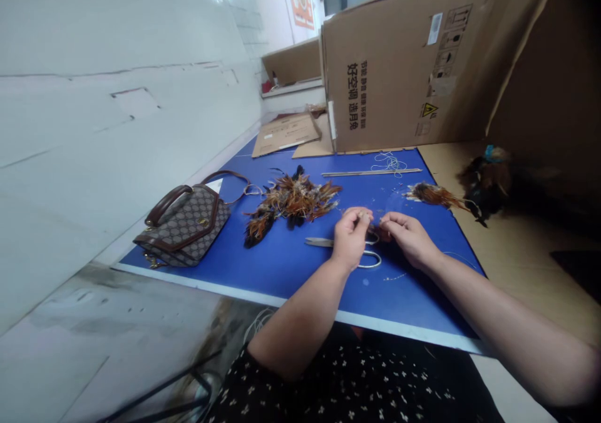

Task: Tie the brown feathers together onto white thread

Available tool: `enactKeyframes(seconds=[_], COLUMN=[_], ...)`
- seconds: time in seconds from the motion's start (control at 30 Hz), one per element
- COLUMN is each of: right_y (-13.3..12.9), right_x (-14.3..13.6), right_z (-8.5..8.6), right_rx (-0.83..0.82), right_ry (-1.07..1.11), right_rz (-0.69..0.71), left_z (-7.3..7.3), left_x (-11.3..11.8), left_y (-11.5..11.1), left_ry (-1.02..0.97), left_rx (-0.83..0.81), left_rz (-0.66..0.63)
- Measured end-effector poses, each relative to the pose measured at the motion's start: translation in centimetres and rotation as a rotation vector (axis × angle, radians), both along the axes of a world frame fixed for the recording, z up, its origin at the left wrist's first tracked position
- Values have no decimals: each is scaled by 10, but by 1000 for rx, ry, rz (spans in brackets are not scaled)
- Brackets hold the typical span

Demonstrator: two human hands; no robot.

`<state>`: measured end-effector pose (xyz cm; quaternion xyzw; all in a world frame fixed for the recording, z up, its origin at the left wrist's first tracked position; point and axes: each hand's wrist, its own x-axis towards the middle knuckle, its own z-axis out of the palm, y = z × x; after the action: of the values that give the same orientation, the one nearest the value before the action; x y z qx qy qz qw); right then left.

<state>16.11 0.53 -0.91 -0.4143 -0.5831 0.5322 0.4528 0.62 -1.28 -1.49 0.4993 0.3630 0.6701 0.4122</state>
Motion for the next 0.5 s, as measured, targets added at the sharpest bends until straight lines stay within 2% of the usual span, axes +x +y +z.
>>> enactKeyframes(seconds=[0.1, 0.23, 0.5], right_y=[-2, -8, -11], right_x=[1, -2, -5], right_z=[4, 11, 9], right_rx=[115, 214, 278], right_ry=[-71, -113, -172], right_rz=[-66, -61, -30], left_z=[-4, -7, -8], left_x=[1, 6, 9], left_y=[3, 5, 4], left_ry=[-174, -215, -267], left_rx=[-118, -258, -284], left_rz=[42, 3, -78])
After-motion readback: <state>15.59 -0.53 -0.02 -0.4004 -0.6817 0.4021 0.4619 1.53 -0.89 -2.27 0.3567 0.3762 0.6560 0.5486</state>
